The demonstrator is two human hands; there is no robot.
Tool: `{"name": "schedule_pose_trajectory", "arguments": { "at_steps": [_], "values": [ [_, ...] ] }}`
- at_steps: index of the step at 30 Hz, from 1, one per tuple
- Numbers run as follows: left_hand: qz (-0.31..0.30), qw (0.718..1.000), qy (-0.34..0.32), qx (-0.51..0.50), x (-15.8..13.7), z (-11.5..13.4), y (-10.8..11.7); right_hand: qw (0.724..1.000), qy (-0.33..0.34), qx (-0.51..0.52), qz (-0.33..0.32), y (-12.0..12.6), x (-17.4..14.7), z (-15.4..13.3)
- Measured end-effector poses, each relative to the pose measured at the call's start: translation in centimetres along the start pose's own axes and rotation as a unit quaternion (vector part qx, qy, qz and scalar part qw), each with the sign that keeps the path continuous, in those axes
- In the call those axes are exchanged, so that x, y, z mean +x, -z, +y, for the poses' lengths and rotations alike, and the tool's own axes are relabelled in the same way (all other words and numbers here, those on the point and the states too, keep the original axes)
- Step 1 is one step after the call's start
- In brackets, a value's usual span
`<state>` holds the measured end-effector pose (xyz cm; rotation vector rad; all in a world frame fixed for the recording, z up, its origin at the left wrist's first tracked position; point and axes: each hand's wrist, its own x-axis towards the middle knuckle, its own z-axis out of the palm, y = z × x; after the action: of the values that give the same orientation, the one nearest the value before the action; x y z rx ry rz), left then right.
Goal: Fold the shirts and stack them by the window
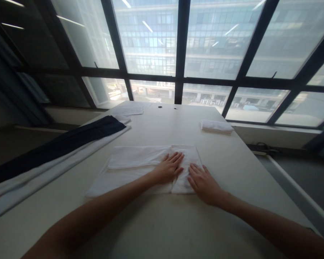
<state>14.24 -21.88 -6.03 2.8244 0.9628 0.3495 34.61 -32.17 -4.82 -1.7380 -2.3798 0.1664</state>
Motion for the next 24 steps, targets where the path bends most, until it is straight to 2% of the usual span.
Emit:
{"name": "schedule_pose_trajectory", "arguments": {
  "at_steps": [4, 8, 11, 15, 19, 24],
  "values": [
    [0.027, 0.998, 0.050, 0.041, -3.7, -4.7, 1.0, 0.999, -0.004, 0.027, 0.020, 0.7, 3.9, -0.3],
    [0.030, 0.987, 0.142, 0.074, -8.1, -9.7, 2.2, 0.998, 0.045, 0.046, 0.002, -1.1, 7.0, -1.4],
    [0.022, 0.968, 0.228, 0.100, -11.5, -12.5, 3.7, 0.998, 0.054, 0.030, 0.016, -2.5, 7.5, -1.9],
    [0.022, 0.936, 0.321, 0.146, -14.6, -14.9, 5.3, 0.998, 0.060, 0.013, 0.030, -3.0, 7.0, -1.8],
    [0.020, 0.924, 0.346, 0.162, -15.0, -15.8, 5.3, 0.998, 0.058, 0.000, 0.026, -2.9, 6.6, -1.3],
    [0.059, 0.942, 0.307, 0.123, -11.7, -16.1, 4.4, 0.998, 0.032, -0.031, 0.032, -2.6, 5.7, 0.3]
  ]
}}
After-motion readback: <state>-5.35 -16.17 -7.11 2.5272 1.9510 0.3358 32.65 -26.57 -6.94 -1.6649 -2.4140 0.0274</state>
